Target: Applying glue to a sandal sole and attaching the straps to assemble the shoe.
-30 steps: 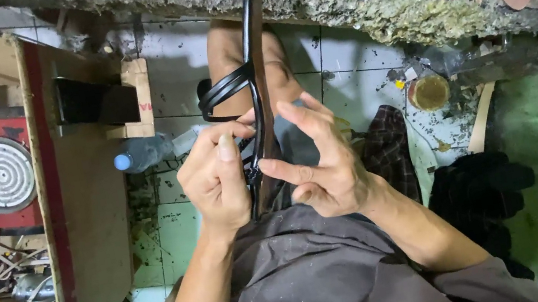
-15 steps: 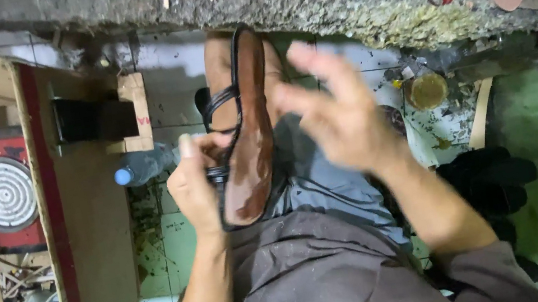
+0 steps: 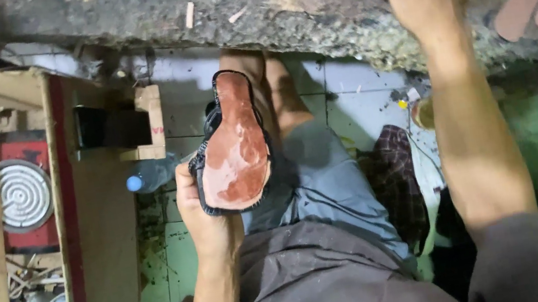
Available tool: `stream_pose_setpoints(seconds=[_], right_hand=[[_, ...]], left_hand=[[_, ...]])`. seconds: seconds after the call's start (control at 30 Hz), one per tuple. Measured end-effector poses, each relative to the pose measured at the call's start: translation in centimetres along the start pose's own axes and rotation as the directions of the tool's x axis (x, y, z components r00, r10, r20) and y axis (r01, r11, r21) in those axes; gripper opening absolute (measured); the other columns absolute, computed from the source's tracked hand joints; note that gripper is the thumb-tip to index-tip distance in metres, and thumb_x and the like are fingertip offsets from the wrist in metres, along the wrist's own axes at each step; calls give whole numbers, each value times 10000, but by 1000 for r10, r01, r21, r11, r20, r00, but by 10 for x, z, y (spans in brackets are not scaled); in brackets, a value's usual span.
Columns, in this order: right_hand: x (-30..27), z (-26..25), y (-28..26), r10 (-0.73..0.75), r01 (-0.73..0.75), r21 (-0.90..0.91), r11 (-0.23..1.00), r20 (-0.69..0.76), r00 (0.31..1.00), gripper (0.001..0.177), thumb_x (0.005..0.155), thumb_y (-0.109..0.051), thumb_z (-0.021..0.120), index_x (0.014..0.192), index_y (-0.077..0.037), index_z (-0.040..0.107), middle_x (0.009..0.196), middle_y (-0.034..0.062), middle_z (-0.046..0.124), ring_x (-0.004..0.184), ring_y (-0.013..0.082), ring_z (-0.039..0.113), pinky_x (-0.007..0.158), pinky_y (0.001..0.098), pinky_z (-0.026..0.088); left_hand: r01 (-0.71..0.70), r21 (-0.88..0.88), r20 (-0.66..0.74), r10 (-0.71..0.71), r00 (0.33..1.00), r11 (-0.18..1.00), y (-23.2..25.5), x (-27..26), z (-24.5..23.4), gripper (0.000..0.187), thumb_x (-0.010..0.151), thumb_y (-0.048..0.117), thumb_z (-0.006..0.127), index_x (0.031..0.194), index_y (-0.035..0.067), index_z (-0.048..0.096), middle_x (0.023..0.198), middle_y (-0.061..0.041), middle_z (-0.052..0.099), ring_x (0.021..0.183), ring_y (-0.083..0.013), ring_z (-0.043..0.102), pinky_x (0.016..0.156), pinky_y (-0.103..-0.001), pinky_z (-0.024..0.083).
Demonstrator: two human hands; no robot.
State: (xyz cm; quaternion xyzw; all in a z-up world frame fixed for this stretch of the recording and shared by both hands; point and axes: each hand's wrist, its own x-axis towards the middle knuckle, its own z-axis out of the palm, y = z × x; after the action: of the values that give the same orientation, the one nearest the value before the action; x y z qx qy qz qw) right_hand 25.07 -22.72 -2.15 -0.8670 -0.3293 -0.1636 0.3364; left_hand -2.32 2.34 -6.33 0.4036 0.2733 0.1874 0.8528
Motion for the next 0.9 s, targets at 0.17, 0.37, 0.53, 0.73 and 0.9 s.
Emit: stream_pose_setpoints(seconds=[0.17, 0.37, 0.53, 0.73, 0.9], right_hand=[[-46, -3, -48, 87, -87, 4, 996, -46, 995, 513, 1239, -265, 197, 1132, 32, 601, 865, 116, 616, 856, 287, 582, 867, 413, 447], [-99, 28, -146, 105, -75, 511, 856, -31, 994, 496, 1085, -337, 386, 887, -43, 732, 1354, 131, 547, 1220, 272, 562, 1244, 511, 275], [-127, 43, -174, 63, -111, 357, 927, 144, 988, 437, 1096, -317, 352, 1327, -100, 653, 1540, 268, 390, 1451, 387, 428, 1260, 573, 261], [-147, 53, -167, -76, 87, 222, 971, -57, 995, 393, 1034, -440, 449, 1248, -251, 718, 1406, 169, 548, 1341, 349, 505, 1210, 557, 256], [-149, 46, -173, -110, 89, 389, 917, 32, 993, 473, 993, -575, 417, 1206, -305, 741, 1512, 250, 441, 1390, 405, 459, 1211, 580, 239]], left_hand=[[-163, 283, 46, 156, 987, 945, 7, -13, 13, 247, 871, 79, 704, 1090, 89, 590, 1210, -101, 642, 1118, -184, 604, 1013, -318, 485], [-235, 289, 164, 194, 967, 928, -6, -17, 23, 163, 930, 70, 650, 1042, 113, 540, 1225, -123, 614, 1163, -212, 587, 1036, -350, 476], [-205, 174, 225, 164, 960, 963, -6, -19, 30, 126, 963, 65, 608, 976, 101, 488, 1213, -174, 600, 1133, -238, 591, 1002, -353, 495], [-225, 146, 212, 192, 958, 963, -21, -20, 19, 175, 902, -88, 537, 900, 68, 457, 1169, -237, 634, 1097, -267, 622, 909, -355, 483], [-212, 170, 251, 166, 954, 962, -15, -21, 23, 175, 883, -120, 484, 887, 50, 443, 1152, -260, 620, 1044, -300, 628, 878, -383, 498]])
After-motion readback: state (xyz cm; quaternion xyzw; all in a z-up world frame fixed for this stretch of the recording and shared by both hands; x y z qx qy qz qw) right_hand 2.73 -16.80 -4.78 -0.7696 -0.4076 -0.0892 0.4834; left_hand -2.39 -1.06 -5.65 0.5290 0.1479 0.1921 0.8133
